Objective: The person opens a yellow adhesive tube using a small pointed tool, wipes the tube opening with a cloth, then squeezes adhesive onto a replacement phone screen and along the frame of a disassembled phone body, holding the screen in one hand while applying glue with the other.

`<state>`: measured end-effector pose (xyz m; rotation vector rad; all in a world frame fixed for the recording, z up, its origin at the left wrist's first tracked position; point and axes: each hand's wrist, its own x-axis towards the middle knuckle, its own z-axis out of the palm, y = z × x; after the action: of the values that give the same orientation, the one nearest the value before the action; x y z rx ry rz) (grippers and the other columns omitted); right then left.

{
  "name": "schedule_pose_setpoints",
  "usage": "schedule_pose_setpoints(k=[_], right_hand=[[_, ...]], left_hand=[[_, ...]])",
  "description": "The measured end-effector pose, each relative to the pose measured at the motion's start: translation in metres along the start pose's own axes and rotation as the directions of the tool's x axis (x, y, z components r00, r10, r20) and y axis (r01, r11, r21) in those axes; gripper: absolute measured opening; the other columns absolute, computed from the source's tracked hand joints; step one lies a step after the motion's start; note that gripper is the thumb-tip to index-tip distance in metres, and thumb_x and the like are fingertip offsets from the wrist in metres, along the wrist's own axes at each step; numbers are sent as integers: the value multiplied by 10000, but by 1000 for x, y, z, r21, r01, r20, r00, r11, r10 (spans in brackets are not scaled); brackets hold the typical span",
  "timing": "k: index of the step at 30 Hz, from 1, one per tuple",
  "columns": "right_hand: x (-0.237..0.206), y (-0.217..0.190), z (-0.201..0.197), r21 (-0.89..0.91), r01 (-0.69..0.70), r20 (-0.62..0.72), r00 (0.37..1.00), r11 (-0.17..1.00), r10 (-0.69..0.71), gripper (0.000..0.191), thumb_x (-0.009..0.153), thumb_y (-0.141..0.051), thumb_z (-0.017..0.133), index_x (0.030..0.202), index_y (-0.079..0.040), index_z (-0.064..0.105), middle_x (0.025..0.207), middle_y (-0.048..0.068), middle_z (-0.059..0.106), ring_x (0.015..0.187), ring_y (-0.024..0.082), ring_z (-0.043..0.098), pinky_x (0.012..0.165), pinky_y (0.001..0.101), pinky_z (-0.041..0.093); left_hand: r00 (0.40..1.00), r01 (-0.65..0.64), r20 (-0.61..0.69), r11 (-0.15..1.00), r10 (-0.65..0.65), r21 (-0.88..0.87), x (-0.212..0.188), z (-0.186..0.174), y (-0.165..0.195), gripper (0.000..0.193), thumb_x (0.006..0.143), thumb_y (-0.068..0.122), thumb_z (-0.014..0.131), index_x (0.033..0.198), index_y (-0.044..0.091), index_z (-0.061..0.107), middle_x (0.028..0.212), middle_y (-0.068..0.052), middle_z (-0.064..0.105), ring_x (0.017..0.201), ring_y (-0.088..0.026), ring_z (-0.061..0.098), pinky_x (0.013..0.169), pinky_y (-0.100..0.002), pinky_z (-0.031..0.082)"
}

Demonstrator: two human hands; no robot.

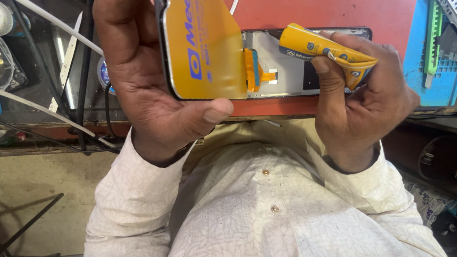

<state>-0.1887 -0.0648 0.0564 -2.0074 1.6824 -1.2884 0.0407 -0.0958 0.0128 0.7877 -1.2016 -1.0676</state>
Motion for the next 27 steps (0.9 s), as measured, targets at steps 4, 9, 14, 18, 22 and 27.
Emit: schedule_pose_setpoints(k=[4,9,14,18,22,27], right_hand=[[-1,1,-1,17,-19,-5,1000,1000,19,206,1141,-81,794,1218,45,651,1089,135,750,970,154,759,857,227,600],[-1,2,-3,2,-18,-15,1000,1000,18,210,1164,-81,806,1220,54,655,1108,145,764,992,161,769,893,235,610],[-2,5,-4,14,-29,-28,999,999,29,191,1159,-62,797,1209,57,657,1090,145,763,977,155,761,887,234,607],[-4,8,-7,15,-42,-32,999,999,43,189,1166,-64,808,1212,51,665,1074,138,755,952,145,748,865,225,598],[-4,11,-9,-2,-45,-42,998,999,45,199,1164,-74,819,1211,48,669,1061,131,760,935,139,745,846,214,589],[-5,15,-10,1,-56,-58,997,998,56,210,1153,-84,816,1203,57,670,1045,133,765,910,122,734,819,196,574]], left_hand=[[1000,1,-1,1000,-1,-6,0,-1,0,1010,850,444,912,1600,112,322,1484,-52,488,1343,-187,534,1171,-353,486],[1000,5,-15,1000,-5,-23,-2,-1,1,1012,850,441,913,1601,111,320,1485,-54,486,1345,-189,532,1171,-354,486],[999,-1,-38,999,-1,-53,-3,-1,1,1014,850,438,914,1601,109,317,1487,-55,483,1346,-191,530,1172,-356,485],[998,-7,-56,997,2,-83,-4,0,0,1016,850,435,914,1602,107,315,1489,-57,481,1348,-192,528,1172,-357,484],[998,-9,-65,995,3,-101,-4,0,0,1017,850,433,915,1602,106,313,1490,-58,479,1349,-194,527,1173,-359,483],[996,-14,-86,992,4,-123,-4,1,-1,1019,850,430,916,1602,104,311,1492,-59,477,1351,-196,525,1174,-360,483]])
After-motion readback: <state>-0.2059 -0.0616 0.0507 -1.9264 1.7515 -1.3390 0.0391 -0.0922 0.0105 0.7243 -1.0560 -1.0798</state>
